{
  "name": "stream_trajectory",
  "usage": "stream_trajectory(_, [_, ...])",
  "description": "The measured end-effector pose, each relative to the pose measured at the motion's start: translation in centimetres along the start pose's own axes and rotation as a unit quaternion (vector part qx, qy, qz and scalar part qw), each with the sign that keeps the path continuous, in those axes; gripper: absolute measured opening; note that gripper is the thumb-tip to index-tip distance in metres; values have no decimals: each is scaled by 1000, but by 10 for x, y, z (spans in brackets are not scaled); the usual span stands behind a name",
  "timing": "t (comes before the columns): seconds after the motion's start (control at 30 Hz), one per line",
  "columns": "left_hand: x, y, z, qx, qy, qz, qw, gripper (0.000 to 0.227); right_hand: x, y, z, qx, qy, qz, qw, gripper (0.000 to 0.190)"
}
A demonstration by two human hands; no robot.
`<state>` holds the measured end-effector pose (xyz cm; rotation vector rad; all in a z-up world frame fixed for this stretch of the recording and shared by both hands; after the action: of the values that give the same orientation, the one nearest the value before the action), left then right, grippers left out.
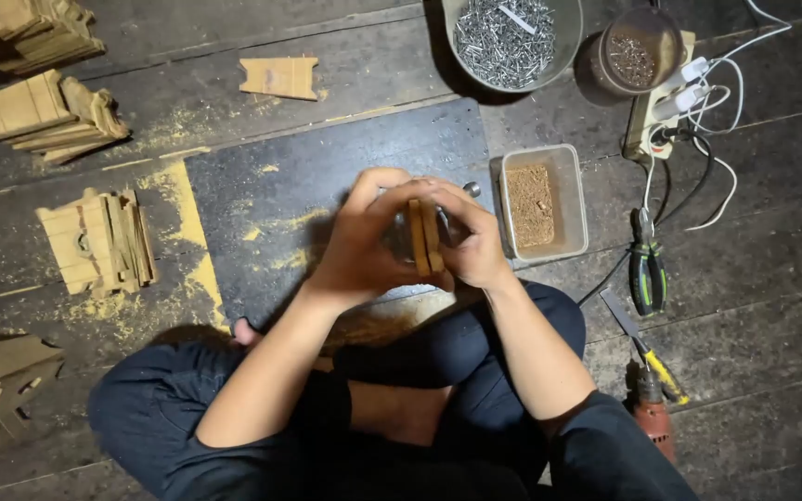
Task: Assembling small wooden structures by fitting pre-cut pieces together and securing them with a hammer and nails.
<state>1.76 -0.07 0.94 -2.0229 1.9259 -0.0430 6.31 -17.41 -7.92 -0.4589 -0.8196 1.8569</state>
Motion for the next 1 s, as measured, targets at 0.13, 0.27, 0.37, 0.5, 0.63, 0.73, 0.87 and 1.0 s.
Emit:
stream_trajectory(0.13, [7,2,1,3,-27,-3,1000,82,-12,12,-11,12,-8,3,1000,71])
stream_trajectory(0.27, [16,0,3,64,-51,-17,996,78,-17,14,-10,0,22,0,1000,62])
stream_trajectory(0.37, [21,-4,6,74,-53,-21,996,75,-19,14,-12,-7,10,-11,1000,68])
stream_trajectory(0.5, [28,-10,8,69,-28,-17,997,75,-29,15,-12,0,29,-14,999,64])
stream_trajectory(0.63, [33,-17,6,79,-28,-8,996,76,-30,7,-8,5,-4,-27,1000,67])
stream_trajectory(0.73, [35,-20,8,78,-27,-12,997,80,-37,16,-16,11,20,-18,1000,71])
stream_trajectory(0.87, [25,-18,8,45,-59,22,997,101,-42,46,-39,79,27,-34,996,81])
stream_trajectory(1.0, [-23,-34,-3,-6,-186,92,978,119,-61,59,-49,134,-32,-66,988,69])
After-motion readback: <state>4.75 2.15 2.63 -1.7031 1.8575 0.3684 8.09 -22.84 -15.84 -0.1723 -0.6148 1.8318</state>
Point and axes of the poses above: each hand's wrist, its own y-axis away from the middle knuckle, its own x-axis out of the palm, z = x × y, the point moved 2 cm from there along -y, towards the middle knuckle, and after that the axes turned 13 degrees about -x, right-handed, at the moved point
